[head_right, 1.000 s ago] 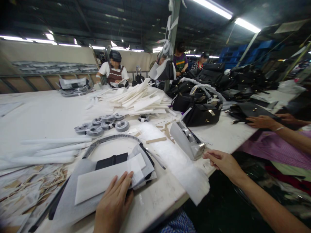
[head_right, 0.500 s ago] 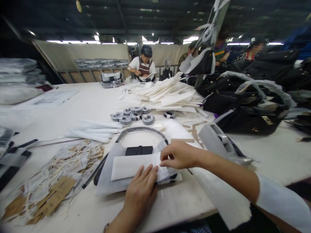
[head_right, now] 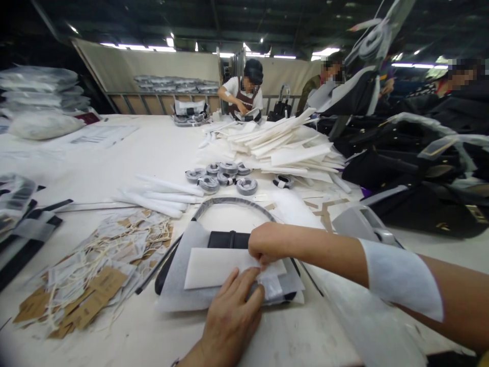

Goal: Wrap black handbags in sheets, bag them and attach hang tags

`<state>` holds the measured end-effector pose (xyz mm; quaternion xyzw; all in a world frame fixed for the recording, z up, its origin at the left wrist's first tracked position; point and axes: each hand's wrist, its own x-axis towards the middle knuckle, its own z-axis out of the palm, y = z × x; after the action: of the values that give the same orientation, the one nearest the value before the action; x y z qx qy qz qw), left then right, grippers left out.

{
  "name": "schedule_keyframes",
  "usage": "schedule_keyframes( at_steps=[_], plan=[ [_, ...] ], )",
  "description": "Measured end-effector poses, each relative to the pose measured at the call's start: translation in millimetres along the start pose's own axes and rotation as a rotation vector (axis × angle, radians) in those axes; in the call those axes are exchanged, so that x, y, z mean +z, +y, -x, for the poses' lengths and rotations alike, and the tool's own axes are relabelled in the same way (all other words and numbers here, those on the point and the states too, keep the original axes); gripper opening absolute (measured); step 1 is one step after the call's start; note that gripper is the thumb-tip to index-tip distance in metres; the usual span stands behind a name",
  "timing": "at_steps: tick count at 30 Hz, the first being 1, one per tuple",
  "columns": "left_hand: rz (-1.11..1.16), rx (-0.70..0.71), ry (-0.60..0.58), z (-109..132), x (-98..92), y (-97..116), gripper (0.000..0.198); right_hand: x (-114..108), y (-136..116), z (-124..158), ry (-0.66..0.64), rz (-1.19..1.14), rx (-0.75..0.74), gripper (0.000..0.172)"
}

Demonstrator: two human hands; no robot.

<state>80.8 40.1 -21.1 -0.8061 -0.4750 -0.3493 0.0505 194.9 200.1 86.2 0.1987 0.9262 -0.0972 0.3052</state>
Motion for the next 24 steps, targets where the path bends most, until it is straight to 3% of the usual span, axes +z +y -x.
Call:
schedule_keyframes(
  at_steps=[9,14,19,24],
  plan=[
    [-0.038,0.031,-0.034,0.8,6.0,-1.0,0.019,5.4,-7.5,-15.2,0.024,0.082,0.046,0.005],
    [-0.035,0.035,-0.006,3.3,7.6,-0.8,0.021,3.0,1.4,-15.1,0.070,0.125,0.064,0.028],
    [-0.018,0.026,0.034,3.1,9.8,-0.3,0.024,2.3,22.7,-17.7,0.130,0.179,-0.023,0.045],
    [-0.028,0.019,0.076,0.6,10.0,-0.2,0.024,8.8,43.0,-26.1,0.100,-0.009,-0.034,0.052]
  ],
)
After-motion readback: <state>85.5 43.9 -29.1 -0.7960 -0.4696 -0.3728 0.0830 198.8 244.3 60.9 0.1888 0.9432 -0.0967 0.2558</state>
